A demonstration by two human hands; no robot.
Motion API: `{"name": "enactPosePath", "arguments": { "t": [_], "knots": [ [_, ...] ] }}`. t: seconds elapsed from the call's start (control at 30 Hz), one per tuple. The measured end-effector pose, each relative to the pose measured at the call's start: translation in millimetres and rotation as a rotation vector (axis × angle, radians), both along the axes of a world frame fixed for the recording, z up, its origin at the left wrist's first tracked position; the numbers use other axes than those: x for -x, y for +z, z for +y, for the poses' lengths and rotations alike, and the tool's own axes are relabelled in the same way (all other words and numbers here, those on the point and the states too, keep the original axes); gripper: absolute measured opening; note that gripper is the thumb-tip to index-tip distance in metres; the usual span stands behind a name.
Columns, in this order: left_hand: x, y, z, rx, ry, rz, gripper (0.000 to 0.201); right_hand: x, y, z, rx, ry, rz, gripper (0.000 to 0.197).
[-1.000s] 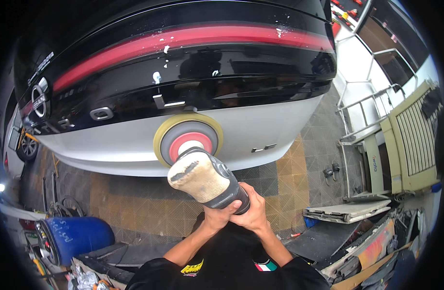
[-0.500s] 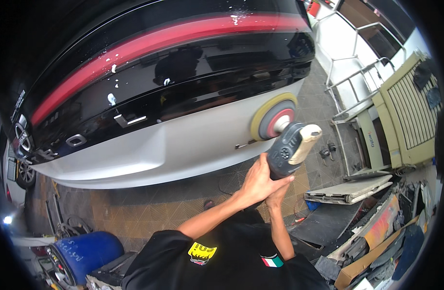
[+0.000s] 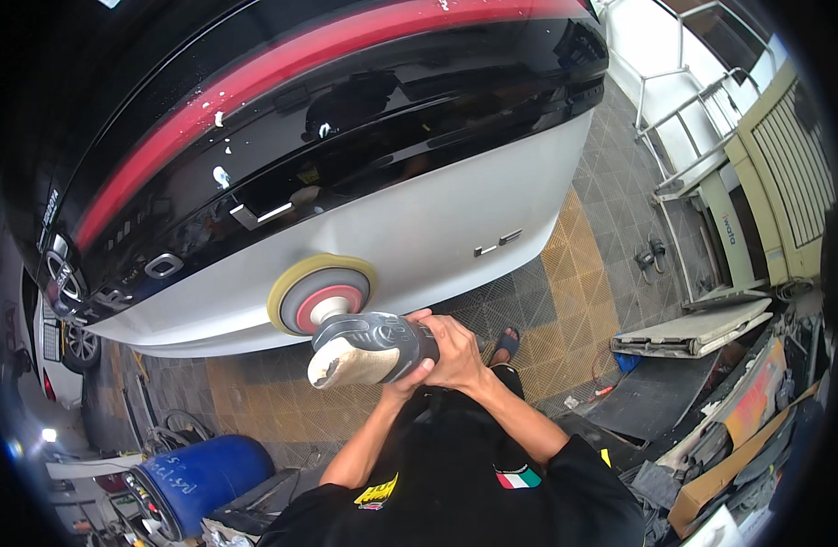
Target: The person uses a handheld electric polisher with a yellow pad to buff the rear bumper of a white Nissan Patrol. They move the tool in circular and sweeping motions across the white painted surface and the black trim area, working around the vehicle's badging and taillights.
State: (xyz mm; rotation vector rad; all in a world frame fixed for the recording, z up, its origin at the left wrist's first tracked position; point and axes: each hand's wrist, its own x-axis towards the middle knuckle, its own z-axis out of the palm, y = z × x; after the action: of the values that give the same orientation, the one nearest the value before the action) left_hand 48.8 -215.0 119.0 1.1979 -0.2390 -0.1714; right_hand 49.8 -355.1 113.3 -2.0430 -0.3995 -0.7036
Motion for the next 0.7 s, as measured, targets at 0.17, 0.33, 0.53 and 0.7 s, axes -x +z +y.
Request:
{"name": "enactPosePath", "arguments": {
  "t": [0.17, 0.33, 0.53, 0.7],
  "knots": [
    [-8, 4, -16, -0.069, -0.118, -0.005, 0.078, 7, 6, -17, -0.033, -0.120, -0.007, 0.067],
    [-31, 3, -46, -0.342, -0.216, -0.102, 0.080, 21, -17, -34, -0.245, -0.239, 0.202, 0.084],
    [-28, -24, 2, -0.396, -0.213, -0.117, 0.081, 16, -41, 10, -0.261, -0.187, 0.143, 0.081],
    [-15, -39, 50, -0.231, -0.148, -0.108, 0.080, 8, -56, 48, -0.210, -0.010, 0.106, 0.070]
  ]
}}
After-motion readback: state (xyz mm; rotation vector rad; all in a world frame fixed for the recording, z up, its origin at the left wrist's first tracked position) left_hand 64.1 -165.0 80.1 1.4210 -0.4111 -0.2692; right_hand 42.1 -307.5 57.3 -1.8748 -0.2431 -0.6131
